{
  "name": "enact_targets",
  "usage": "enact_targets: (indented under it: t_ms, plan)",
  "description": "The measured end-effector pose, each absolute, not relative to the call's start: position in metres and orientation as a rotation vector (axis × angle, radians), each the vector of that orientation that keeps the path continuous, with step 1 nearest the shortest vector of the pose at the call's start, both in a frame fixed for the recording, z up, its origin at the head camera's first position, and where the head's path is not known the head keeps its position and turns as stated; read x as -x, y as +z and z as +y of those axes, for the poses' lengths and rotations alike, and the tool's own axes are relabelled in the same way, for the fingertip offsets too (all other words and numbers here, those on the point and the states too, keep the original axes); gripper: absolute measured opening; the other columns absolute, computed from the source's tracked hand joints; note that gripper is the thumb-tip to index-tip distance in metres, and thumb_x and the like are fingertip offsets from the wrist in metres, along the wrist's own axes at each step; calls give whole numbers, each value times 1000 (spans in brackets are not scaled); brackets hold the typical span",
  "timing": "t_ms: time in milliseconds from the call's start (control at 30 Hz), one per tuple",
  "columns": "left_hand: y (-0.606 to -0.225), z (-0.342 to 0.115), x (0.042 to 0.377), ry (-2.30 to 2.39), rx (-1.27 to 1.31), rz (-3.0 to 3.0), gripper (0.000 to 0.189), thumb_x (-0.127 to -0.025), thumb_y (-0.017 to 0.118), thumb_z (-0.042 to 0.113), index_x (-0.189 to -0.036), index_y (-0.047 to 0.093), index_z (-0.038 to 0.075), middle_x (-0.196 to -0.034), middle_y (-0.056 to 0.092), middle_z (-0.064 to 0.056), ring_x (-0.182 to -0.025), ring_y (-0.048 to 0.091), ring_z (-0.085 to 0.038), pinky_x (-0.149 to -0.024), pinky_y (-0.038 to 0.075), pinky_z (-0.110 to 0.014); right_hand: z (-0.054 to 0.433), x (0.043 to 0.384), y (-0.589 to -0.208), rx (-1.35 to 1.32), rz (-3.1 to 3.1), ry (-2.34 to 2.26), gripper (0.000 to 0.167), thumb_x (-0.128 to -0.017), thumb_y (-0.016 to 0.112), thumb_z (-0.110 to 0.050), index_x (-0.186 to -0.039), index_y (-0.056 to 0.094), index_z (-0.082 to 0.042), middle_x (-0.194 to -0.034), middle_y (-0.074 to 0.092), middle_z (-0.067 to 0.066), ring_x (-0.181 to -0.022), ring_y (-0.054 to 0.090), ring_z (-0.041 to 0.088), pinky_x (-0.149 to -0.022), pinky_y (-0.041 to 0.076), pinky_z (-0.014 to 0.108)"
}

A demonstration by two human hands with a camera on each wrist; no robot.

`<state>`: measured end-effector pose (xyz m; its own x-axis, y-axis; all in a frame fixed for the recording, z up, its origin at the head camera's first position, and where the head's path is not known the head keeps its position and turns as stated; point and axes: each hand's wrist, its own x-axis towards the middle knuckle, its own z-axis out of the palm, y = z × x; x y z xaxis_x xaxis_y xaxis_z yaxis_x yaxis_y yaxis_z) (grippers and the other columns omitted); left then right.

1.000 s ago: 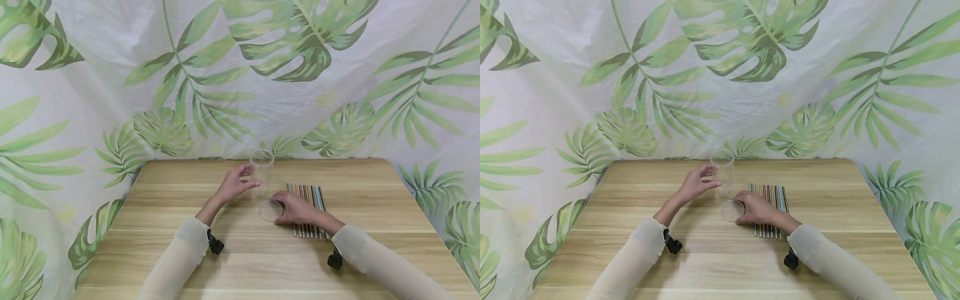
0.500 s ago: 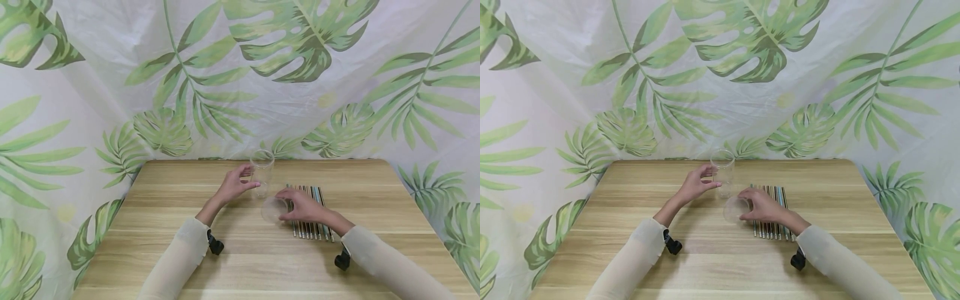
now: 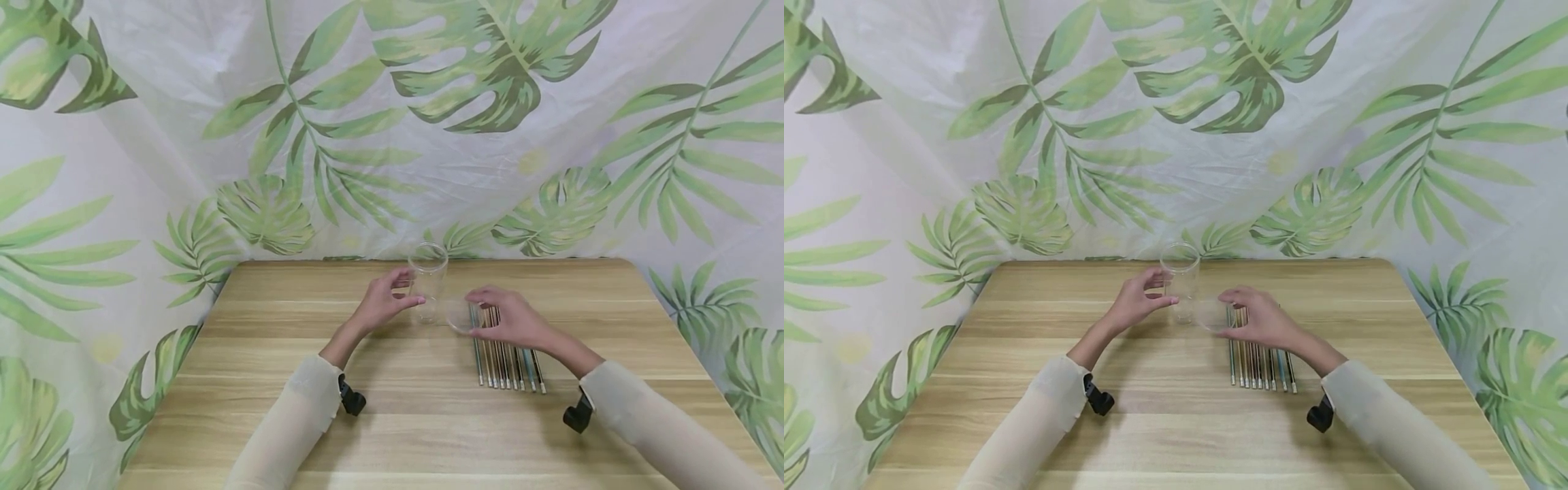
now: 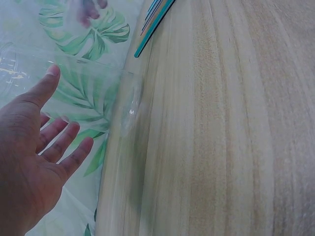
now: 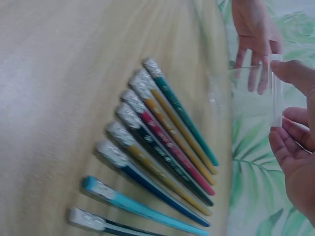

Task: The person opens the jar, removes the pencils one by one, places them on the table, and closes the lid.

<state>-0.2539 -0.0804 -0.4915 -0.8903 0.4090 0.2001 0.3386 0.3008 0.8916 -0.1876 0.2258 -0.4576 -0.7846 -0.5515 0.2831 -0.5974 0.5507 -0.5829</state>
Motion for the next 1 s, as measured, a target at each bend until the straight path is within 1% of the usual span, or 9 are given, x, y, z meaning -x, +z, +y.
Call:
enact_targets:
  t_ms: [133, 233, 333, 433, 533, 667, 767, 900, 1000]
  plan:
    - [-490, -81, 254, 1703, -704, 2457, 67, -87, 90, 20, -143, 58, 1, -143, 63, -25, -131, 63, -44, -106, 57, -58, 230, 190, -444, -964, -2675, 1105, 65, -80, 94, -17, -134, 66, 7, -132, 69, 24, -104, 73, 42, -93, 64, 54]
    - [-489, -81, 254, 1713, -705, 2450, 67, -87, 91, 20, -142, 59, 1, -143, 64, -24, -131, 63, -45, -106, 57, -59, 231, 192, -434, -917, -2673, 1144, 66, -80, 94, -16, -136, 66, 5, -135, 68, 22, -108, 72, 42, -96, 62, 59]
    - [-490, -80, 254, 1708, -710, 2455, 67, -87, 90, 19, -142, 58, 1, -143, 63, -26, -130, 64, -43, -106, 57, -58, 232, 193, -427, -887, -2667, 1174, 66, -80, 94, -15, -138, 66, 3, -136, 67, 21, -110, 71, 39, -98, 60, 60]
    - [-491, -81, 254, 1697, -711, 2461, 67, -87, 90, 19, -143, 58, 0, -143, 62, -29, -130, 64, -41, -106, 58, -57, 231, 195, -422, -883, -2631, 1219, 66, -81, 94, -11, -138, 65, 3, -137, 66, 20, -114, 69, 37, -101, 60, 57]
    - [-491, -81, 254, 1695, -710, 2460, 67, -87, 90, 19, -143, 58, 0, -143, 62, -29, -130, 64, -41, -106, 58, -56, 230, 200, -418, -886, -2583, 1273, 65, -80, 93, -6, -138, 66, 4, -138, 65, 20, -115, 69, 36, -105, 58, 54]
    - [-491, -81, 254, 1700, -714, 2454, 69, -87, 90, 19, -144, 56, -3, -143, 62, -28, -131, 64, -42, -106, 58, -55, 228, 208, -411, -891, -2548, 1322, 65, -79, 94, -6, -137, 66, 5, -138, 65, 20, -113, 69, 36, -108, 57, 52]
    - [-491, -81, 254, 1699, -718, 2450, 72, -87, 90, 19, -145, 55, -5, -144, 61, -29, -131, 63, -43, -105, 58, -55, 225, 214, -404, -902, -2535, 1365, 66, -79, 93, -6, -137, 65, 6, -137, 65, 21, -113, 68, 36, -109, 56, 51]
    - [-492, -80, 255, 1715, -723, 2438, 71, -87, 90, 18, -145, 55, -5, -144, 61, -30, -131, 62, -47, -106, 57, -58, 220, 224, -399, -906, -2519, 1448, 64, -81, 92, -3, -137, 63, 9, -136, 64, 25, -118, 66, 38, -109, 56, 47]
    - [-493, -80, 256, 1721, -723, 2436, 69, -87, 90, 18, -144, 56, -2, -144, 61, -30, -131, 61, -47, -106, 56, -60, 216, 231, -396, -875, -2532, 1477, 63, -83, 90, -3, -138, 63, 10, -136, 64, 26, -118, 66, 40, -110, 56, 48]
